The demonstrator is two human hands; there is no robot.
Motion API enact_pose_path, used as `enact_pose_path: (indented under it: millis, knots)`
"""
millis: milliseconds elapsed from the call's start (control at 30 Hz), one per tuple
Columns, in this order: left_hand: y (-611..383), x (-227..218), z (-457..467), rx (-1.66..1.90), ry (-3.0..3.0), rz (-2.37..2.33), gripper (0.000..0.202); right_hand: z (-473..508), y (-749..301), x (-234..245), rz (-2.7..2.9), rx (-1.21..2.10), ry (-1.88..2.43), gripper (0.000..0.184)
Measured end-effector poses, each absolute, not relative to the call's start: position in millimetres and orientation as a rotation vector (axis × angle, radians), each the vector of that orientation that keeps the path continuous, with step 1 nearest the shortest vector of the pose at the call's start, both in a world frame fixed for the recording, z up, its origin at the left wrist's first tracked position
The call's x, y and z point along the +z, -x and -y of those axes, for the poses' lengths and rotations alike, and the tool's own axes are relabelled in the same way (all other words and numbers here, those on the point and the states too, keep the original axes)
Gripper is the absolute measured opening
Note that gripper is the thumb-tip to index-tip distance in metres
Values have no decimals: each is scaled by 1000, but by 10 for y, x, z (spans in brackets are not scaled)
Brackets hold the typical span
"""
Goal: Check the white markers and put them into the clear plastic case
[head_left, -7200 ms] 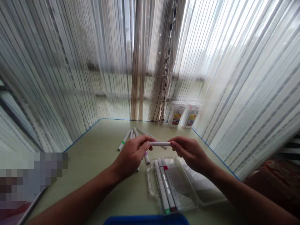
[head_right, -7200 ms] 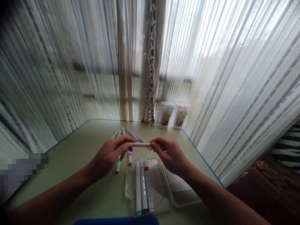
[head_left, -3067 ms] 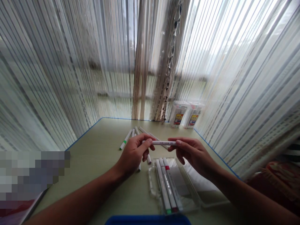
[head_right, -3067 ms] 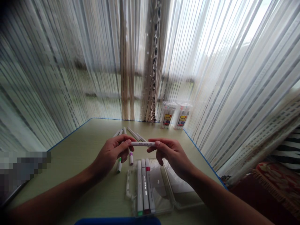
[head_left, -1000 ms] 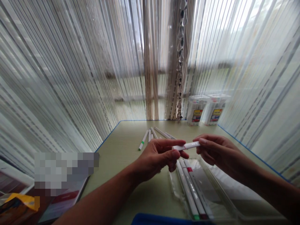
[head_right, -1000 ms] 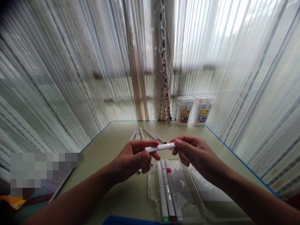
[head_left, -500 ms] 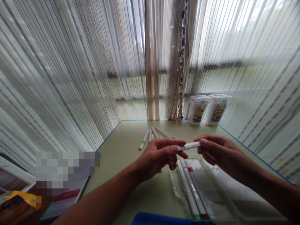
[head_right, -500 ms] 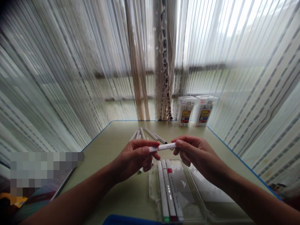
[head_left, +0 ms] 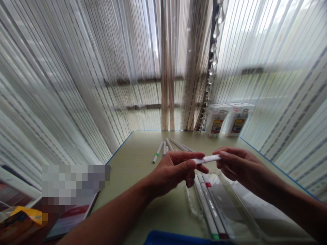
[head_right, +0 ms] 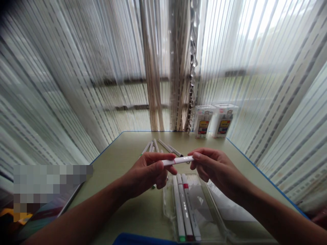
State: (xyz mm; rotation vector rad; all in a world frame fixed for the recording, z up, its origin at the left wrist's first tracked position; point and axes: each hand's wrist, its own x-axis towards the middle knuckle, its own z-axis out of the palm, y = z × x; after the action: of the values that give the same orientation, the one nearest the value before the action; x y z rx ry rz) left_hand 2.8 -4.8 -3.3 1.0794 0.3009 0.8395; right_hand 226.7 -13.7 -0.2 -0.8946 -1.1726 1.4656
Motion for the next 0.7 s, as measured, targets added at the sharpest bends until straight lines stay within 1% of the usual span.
enact_pose_path:
  millis: [200, 400, 567, 700]
  knots:
    - [-33, -21, 39, 830, -1045, -304, 29, 129, -2265, -15, 1178, 1450, 894, 24]
    - [-29, -25, 25, 828, -1031, -323, 31, 127, -2266, -27, 1188, 1443, 880, 23]
    - [-26, -12, 46, 841, -1054, -353, 29, 131, -2273, -21, 1202, 1439, 880, 21]
    - [-28, -3, 57, 844, -1080, -362, 33, 133, -2259, 0, 1208, 1426, 875, 22]
